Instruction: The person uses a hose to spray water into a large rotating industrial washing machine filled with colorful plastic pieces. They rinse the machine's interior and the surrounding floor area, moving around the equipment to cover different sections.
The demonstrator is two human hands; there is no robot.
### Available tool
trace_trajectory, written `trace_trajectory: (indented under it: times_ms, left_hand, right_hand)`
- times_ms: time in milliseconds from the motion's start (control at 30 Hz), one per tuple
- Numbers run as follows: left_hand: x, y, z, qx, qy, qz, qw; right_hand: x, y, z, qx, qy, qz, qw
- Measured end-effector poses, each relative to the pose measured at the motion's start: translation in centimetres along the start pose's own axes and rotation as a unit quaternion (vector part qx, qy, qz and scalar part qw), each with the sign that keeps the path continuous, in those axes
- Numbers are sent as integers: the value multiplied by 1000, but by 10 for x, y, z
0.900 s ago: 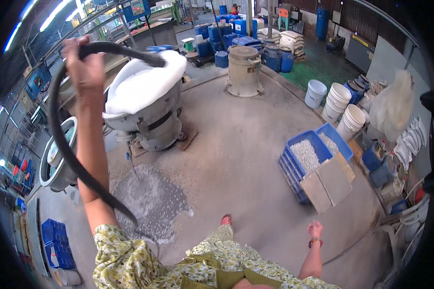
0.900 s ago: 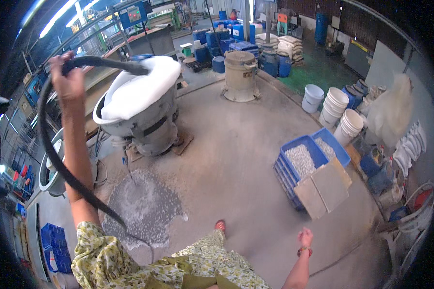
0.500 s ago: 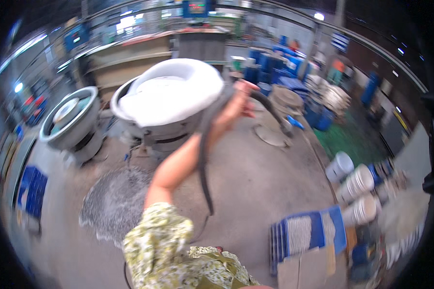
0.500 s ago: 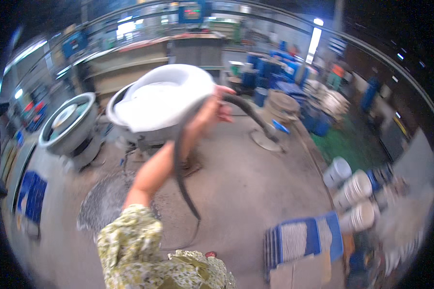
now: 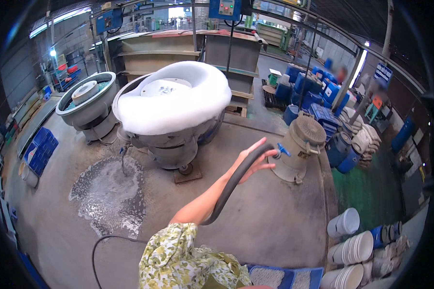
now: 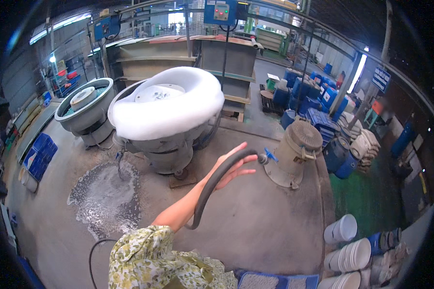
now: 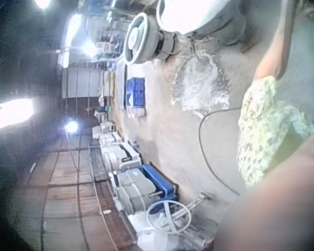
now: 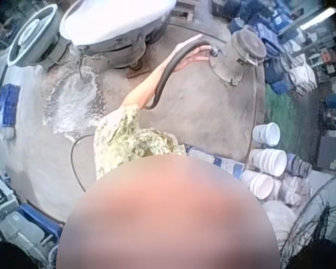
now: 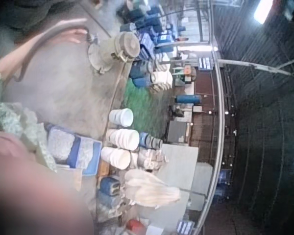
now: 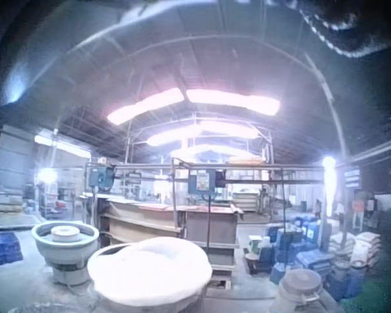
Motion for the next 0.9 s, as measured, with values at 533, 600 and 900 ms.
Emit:
trace_trajectory:
  times_ms: [533,600,900]
  left_hand:
    - [-274,167,95,153,146,-45,976]
    - [-321,184,99,168,190,-57,966]
    - [-459,279,153,-30,270,-109,956]
  right_hand:
    - [-296,-297,594,-226,265,402,846]
    - [-335,-323,651,-271,251,391,843]
    - [-520,-475,829,-171,53,420,890]
Point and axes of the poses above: each hand's wrist, its own x-axis away from the middle knuckle, its own y-axis out of the back of the hand, z = x × y, the point moved 1 cm from there along -x, towards the middle knuckle, and after that the axes turned 11 degrees about y, right-handed, at the moved point
